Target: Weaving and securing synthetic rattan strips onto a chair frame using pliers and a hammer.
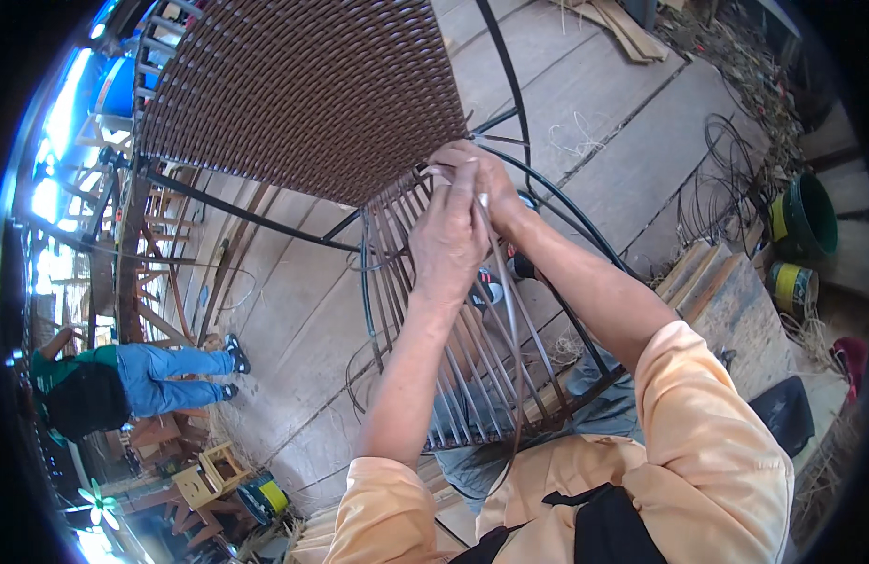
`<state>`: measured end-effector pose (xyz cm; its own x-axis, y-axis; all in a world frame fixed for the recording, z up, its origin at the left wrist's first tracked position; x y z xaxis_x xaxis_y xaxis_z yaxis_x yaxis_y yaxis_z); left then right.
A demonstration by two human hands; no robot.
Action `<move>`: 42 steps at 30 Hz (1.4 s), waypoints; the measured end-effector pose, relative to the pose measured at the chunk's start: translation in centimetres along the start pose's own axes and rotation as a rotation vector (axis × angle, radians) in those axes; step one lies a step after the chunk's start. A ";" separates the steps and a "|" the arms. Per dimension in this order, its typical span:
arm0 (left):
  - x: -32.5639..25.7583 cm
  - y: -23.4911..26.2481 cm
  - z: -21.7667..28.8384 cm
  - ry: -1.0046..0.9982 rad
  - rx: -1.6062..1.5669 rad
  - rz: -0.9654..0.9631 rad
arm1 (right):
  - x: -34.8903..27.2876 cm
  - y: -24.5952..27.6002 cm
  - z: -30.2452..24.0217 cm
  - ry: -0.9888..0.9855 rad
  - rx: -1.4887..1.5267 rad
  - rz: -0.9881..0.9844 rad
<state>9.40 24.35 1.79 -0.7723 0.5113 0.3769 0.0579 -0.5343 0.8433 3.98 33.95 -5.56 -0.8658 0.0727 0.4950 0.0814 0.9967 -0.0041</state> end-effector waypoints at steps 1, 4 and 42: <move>0.1 0.0 0.1 -0.026 -0.005 0.043 | 0.1 0.0 0.5 -0.006 -0.006 -0.016; 0.1 0.0 -0.4 -0.106 0.066 0.072 | 0.4 -0.2 1.1 0.031 -0.293 -0.056; 2.4 3.7 -8.5 0.349 0.104 -0.141 | -2.5 -4.2 7.1 -0.604 -0.174 -0.164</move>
<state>2.39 17.85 2.56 -0.9449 0.3057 0.1171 -0.0140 -0.3951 0.9185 2.27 29.85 -12.91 -0.9949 -0.0215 -0.0987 -0.0406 0.9798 0.1960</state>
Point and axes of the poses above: each hand's wrist, its own x-axis towards the middle knuckle, its own y-axis out of the back of the hand, z = x × y, the point moved 2 cm from there along x, towards the middle knuckle, and after that the axes turned 4 degrees about -z, right-handed, at the moved point
